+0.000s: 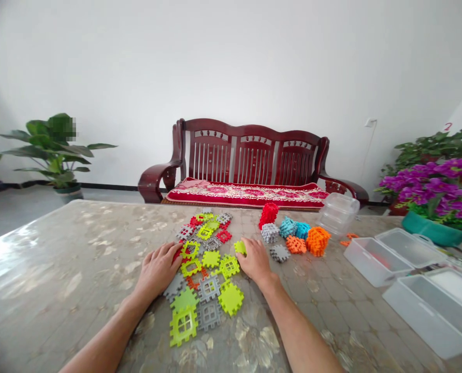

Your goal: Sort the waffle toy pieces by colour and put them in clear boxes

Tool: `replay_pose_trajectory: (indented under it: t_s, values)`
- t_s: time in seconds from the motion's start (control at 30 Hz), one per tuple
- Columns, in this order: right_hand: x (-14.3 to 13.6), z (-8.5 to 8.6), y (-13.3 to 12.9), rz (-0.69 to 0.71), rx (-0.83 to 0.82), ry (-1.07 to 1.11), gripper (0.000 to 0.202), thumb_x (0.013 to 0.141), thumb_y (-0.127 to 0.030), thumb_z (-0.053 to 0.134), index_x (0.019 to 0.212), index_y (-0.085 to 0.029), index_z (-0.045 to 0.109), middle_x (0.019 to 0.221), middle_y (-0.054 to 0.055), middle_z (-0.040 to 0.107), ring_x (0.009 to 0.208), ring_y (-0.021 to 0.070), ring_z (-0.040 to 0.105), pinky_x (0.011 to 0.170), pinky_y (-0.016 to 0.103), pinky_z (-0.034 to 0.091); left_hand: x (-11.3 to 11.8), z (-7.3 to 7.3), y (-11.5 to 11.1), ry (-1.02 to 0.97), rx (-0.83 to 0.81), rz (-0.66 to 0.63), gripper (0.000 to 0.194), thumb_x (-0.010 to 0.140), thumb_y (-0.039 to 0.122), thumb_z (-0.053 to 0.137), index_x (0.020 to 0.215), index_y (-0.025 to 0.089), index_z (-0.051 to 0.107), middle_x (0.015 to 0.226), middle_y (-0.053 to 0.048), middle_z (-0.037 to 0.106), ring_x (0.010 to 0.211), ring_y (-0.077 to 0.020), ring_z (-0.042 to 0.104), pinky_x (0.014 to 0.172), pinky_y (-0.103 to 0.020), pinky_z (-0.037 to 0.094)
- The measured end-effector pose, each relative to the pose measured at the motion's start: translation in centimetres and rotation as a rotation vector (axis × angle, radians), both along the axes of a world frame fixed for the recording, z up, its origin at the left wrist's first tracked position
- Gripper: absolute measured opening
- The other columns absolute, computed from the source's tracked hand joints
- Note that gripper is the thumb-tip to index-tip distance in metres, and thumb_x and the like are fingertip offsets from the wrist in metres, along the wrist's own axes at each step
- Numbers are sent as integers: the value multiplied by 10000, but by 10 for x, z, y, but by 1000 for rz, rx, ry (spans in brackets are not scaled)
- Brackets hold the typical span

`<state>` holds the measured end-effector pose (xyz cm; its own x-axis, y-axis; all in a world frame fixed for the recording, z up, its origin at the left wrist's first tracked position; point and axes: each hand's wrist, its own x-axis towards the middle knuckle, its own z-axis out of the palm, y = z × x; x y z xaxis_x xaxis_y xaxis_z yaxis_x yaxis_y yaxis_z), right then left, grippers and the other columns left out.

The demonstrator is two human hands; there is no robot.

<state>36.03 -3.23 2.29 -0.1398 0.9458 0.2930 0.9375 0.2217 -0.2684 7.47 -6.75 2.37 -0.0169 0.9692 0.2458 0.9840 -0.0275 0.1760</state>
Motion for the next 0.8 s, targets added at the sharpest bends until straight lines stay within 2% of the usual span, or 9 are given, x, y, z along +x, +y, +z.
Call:
replay_pose_trajectory:
  t_s: [0.2, 0.37, 0.63, 0.8]
  values:
    - [0, -2, -5, -24, 36, -22, 428, 827, -234, 563, 1252, -224, 618, 1254, 55, 668, 1125, 235, 580, 1015, 328, 387, -1, -3, 2, -15, 9, -1, 438, 950, 342, 398, 1350, 261, 557, 1402, -85, 568, 1287, -261, 505, 1091, -459, 330]
    - [1, -6, -6, -75, 68, -6, 416, 853, -251, 575, 1262, -187, 608, 1252, 79, 665, 1126, 233, 585, 1012, 318, 388, -2, -4, 3, -22, 16, -5, 436, 950, 344, 394, 1346, 264, 560, 1404, -87, 569, 1294, -249, 498, 1092, -451, 329]
    - [7, 2, -11, -136, 143, -83, 192, 879, -252, 582, 1043, -236, 682, 1143, 66, 669, 1063, 248, 558, 942, 354, 403, -2, -5, 4, -24, -1, -9, 446, 958, 364, 375, 1351, 250, 555, 1423, -87, 554, 1324, -258, 471, 1099, -467, 321]
    - [3, 1, -14, -95, 92, -187, 206, 906, -234, 519, 1028, -238, 685, 1102, 72, 685, 1053, 252, 563, 905, 365, 398, -4, -9, 5, -27, 16, -6, 432, 953, 364, 394, 1341, 275, 562, 1419, -76, 559, 1311, -246, 482, 1095, -446, 325]
